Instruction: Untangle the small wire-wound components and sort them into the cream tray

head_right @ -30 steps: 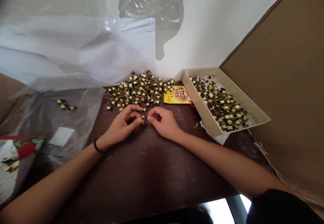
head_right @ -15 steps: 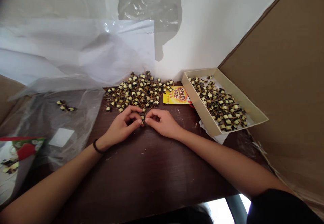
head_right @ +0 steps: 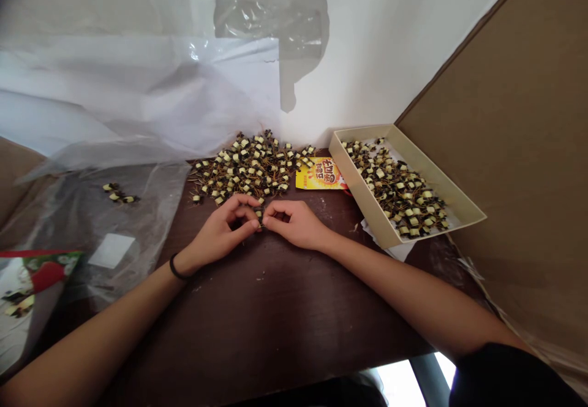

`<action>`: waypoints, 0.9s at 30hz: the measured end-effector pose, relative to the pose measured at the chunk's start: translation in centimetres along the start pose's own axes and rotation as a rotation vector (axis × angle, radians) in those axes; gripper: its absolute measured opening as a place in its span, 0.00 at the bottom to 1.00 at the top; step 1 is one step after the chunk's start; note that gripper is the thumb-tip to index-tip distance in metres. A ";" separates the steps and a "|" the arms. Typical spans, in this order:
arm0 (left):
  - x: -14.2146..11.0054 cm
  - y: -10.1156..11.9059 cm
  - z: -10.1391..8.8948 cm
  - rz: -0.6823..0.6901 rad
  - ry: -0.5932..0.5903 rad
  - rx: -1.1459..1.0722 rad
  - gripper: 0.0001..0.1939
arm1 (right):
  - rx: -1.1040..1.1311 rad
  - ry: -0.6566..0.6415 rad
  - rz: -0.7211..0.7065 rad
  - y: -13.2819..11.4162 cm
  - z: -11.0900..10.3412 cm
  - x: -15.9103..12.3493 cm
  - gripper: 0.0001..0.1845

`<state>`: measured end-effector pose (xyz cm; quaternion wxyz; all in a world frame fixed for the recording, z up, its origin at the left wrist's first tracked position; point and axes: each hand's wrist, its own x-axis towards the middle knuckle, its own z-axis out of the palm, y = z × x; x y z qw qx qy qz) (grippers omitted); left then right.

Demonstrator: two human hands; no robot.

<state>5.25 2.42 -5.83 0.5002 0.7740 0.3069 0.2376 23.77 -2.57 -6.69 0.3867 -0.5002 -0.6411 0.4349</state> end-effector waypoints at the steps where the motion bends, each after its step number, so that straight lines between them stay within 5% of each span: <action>1: 0.0 0.0 0.0 0.002 0.003 -0.002 0.15 | 0.000 0.004 -0.007 0.0 0.0 0.0 0.08; 9: 0.1 0.2 0.2 -0.053 0.044 -0.030 0.17 | -0.026 0.147 0.004 0.1 0.8 -0.1 0.09; 27: 0.0 0.5 0.3 -0.080 -0.042 -0.172 0.12 | -0.094 0.144 -0.084 0.0 0.8 -0.1 0.09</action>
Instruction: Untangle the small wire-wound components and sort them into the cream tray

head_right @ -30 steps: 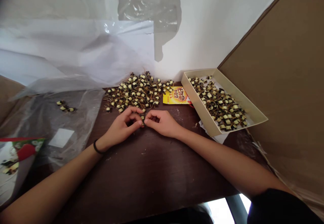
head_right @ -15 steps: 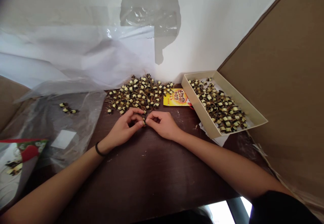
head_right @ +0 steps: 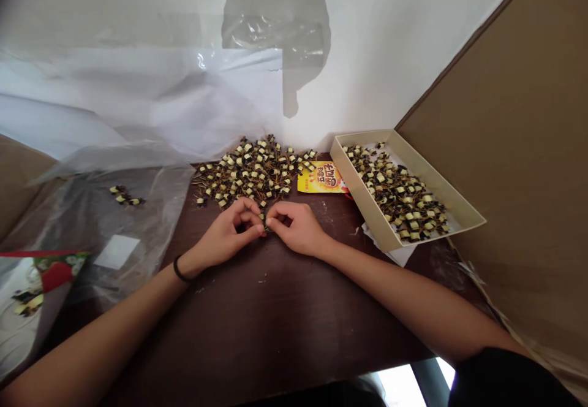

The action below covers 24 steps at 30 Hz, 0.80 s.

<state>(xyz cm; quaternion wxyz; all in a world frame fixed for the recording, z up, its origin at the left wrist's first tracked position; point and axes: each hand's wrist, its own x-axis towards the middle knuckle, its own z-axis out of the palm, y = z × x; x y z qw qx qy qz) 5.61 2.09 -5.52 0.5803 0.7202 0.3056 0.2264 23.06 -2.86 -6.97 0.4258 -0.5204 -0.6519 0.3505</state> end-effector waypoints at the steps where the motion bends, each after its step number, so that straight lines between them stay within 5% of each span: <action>1: 0.0 0.0 0.1 -0.005 0.002 -0.003 0.12 | -0.011 0.004 -0.011 0.0 0.0 0.0 0.09; 24: 0.2 0.3 -0.1 -0.096 -0.012 -0.086 0.12 | 0.076 0.021 -0.128 0.0 0.3 -0.6 0.12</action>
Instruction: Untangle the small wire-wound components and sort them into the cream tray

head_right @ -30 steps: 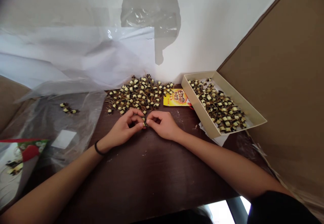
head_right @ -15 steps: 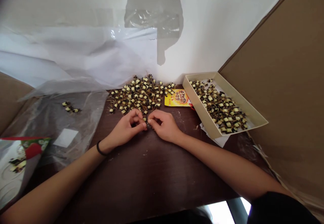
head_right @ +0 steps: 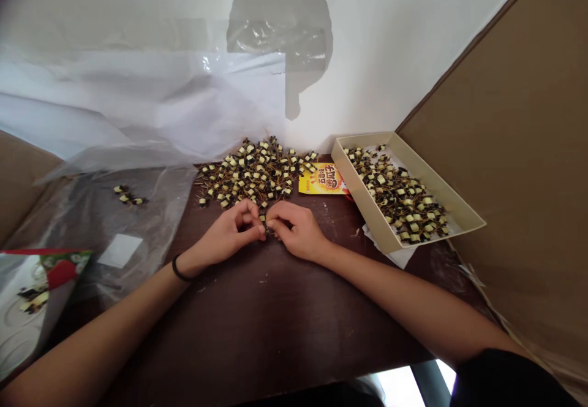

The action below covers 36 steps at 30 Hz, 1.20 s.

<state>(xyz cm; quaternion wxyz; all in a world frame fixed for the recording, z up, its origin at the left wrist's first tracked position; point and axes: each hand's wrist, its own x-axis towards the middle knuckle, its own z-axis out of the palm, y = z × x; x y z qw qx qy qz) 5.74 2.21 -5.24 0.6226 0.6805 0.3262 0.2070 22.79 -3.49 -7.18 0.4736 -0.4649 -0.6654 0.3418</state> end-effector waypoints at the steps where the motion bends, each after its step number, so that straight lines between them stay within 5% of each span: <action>1: 0.0 0.0 0.0 0.000 -0.002 0.001 0.12 | 0.004 0.000 -0.004 0.0 0.0 0.0 0.12; 16: -0.2 0.2 -0.2 -0.002 -0.143 0.104 0.13 | 0.320 -0.272 0.218 0.6 -0.7 1.1 0.09; 28: -0.2 -0.1 -0.2 0.018 -0.150 0.063 0.23 | 0.207 -0.124 0.177 0.4 0.1 1.1 0.09; 36: -0.2 -0.2 -0.7 0.083 -0.085 -0.075 0.32 | 0.664 -0.031 0.388 0.6 -0.6 1.4 0.13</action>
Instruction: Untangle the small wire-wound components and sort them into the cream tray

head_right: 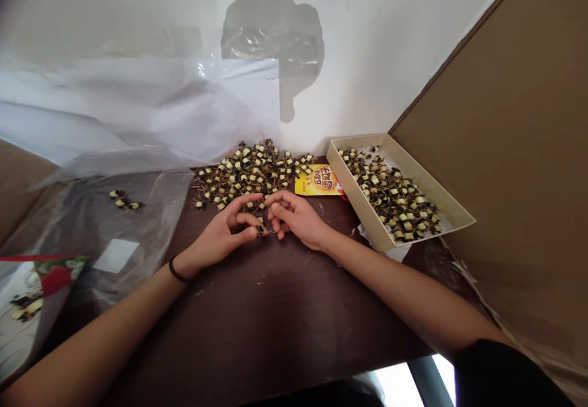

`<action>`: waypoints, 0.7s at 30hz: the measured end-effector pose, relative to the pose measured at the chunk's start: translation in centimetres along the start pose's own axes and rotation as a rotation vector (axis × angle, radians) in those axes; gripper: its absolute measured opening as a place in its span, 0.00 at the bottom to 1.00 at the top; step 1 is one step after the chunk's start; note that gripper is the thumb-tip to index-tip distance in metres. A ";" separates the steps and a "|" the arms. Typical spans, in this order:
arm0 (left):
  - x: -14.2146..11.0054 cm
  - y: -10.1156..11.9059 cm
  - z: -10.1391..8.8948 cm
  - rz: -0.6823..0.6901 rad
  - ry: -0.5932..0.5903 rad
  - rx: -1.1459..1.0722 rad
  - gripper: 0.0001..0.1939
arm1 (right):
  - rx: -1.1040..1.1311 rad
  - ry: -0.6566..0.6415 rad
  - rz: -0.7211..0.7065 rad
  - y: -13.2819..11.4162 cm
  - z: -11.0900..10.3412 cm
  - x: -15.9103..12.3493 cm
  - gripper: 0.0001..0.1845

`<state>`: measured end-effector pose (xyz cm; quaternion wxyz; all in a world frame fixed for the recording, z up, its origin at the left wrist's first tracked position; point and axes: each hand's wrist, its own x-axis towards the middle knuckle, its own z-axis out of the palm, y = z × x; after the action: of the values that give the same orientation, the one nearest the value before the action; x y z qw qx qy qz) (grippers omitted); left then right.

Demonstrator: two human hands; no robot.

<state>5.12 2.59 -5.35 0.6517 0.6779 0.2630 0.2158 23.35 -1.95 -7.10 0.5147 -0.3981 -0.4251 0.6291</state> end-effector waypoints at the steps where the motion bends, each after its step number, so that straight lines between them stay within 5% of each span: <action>1: 0.0 0.0 -0.1 0.003 0.009 -0.005 0.32 | 0.021 -0.036 0.033 -0.1 0.0 0.0 0.14; 6: 0.0 0.1 -0.2 0.008 0.017 0.007 0.32 | 0.037 -0.147 0.141 -0.4 0.1 -0.3 0.16; 21: 0.0 0.0 -0.1 -0.002 -0.004 0.008 0.31 | 0.040 -0.143 0.134 -0.4 0.2 -0.2 0.14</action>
<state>5.07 2.63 -5.37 0.6498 0.6806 0.2633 0.2129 23.32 -2.13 -6.59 0.4475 -0.3695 -0.4204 0.6975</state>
